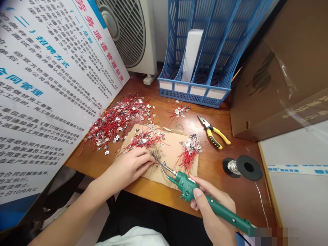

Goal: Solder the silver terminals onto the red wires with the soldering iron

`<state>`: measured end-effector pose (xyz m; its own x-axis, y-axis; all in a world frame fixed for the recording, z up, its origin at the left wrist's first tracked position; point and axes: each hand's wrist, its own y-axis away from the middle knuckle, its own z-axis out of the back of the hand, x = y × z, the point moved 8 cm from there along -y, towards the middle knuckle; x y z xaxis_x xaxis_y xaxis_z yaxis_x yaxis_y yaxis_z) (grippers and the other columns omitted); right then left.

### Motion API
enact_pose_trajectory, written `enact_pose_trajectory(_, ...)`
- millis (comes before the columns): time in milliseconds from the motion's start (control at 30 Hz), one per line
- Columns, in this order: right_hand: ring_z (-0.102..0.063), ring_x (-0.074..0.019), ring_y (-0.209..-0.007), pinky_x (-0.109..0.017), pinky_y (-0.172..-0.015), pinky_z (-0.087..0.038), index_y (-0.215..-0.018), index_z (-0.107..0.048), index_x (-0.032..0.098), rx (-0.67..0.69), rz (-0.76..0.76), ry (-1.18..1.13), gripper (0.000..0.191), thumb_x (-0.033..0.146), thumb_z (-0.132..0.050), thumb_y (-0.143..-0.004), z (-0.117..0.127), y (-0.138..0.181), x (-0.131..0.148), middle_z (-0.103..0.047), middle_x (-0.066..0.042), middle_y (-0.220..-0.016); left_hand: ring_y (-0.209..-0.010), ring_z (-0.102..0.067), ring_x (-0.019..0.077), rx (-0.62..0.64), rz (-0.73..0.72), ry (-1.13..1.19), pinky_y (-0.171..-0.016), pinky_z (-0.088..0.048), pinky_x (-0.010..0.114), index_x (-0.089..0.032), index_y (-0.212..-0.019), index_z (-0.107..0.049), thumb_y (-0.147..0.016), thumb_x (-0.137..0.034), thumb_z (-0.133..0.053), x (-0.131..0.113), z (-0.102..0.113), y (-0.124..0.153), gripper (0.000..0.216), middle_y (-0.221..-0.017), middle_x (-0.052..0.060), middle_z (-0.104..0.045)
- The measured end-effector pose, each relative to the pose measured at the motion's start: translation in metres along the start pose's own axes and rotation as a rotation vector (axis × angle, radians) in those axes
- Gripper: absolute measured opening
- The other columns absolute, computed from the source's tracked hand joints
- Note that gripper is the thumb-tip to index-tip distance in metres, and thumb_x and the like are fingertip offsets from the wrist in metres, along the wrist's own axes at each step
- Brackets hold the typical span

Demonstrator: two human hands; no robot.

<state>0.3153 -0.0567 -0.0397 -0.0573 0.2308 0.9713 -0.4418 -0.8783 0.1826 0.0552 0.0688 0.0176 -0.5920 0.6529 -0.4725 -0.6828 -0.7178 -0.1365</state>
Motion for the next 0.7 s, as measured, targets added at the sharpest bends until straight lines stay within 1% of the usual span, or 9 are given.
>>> enact_pose_trajectory(167,-0.067,-0.0180,-0.051,-0.027,-0.055,-0.063,-0.114,-0.096,0.020,-0.024,0.018,0.061,0.034,0.047,-0.083,-0.098,0.002,0.001,0.004,-0.077,-0.005,-0.068,-0.100,-0.076,0.0238,-0.012,0.022,0.009,-0.096,-0.065,0.038,-0.020,-0.114,-0.080,-0.117,-0.019,-0.061,-0.002,0.001,0.001,0.019,-0.108,0.007,-0.077)
enact_pose_trajectory(233,-0.068,-0.0185,-0.051,-0.028,-0.054,-0.062,-0.112,-0.096,0.019,-0.038,0.029,0.087,0.034,0.048,-0.083,-0.098,0.002,0.001,0.007,-0.076,-0.005,-0.066,-0.099,-0.077,0.0240,-0.023,0.037,0.025,-0.096,-0.065,0.038,-0.019,-0.113,-0.080,-0.116,-0.017,-0.062,-0.003,0.001,0.002,0.018,-0.107,0.008,-0.078)
enact_pose_trajectory(333,-0.068,-0.0177,-0.050,-0.025,-0.057,-0.062,-0.108,-0.097,0.022,-0.063,0.032,0.136,0.030,0.046,-0.082,-0.096,0.003,0.002,0.014,-0.073,-0.002,-0.060,-0.097,-0.077,0.0231,-0.043,0.066,0.073,-0.095,-0.066,0.037,-0.018,-0.114,-0.081,-0.113,-0.014,-0.065,-0.004,0.000,0.005,0.016,-0.106,0.007,-0.079)
enact_pose_trajectory(500,-0.070,-0.0184,-0.050,-0.027,-0.060,-0.065,-0.105,-0.097,0.025,-0.085,0.018,0.130,0.027,0.042,-0.081,-0.092,0.001,0.003,0.022,-0.073,-0.001,-0.059,-0.088,-0.076,0.0207,-0.105,0.130,0.133,-0.086,-0.065,0.033,-0.018,-0.106,-0.080,-0.110,-0.015,-0.072,-0.003,-0.003,0.010,0.010,-0.100,0.006,-0.079)
enact_pose_trajectory(700,-0.071,-0.0190,-0.052,-0.027,-0.062,-0.065,-0.106,-0.097,0.028,-0.062,0.032,0.152,0.027,0.043,-0.081,-0.093,0.001,0.002,0.022,-0.072,0.000,-0.058,-0.081,-0.072,0.0185,-0.158,0.158,0.134,-0.078,-0.061,0.031,-0.019,-0.102,-0.079,-0.111,-0.015,-0.071,-0.005,-0.005,0.013,0.012,-0.095,0.004,-0.076)
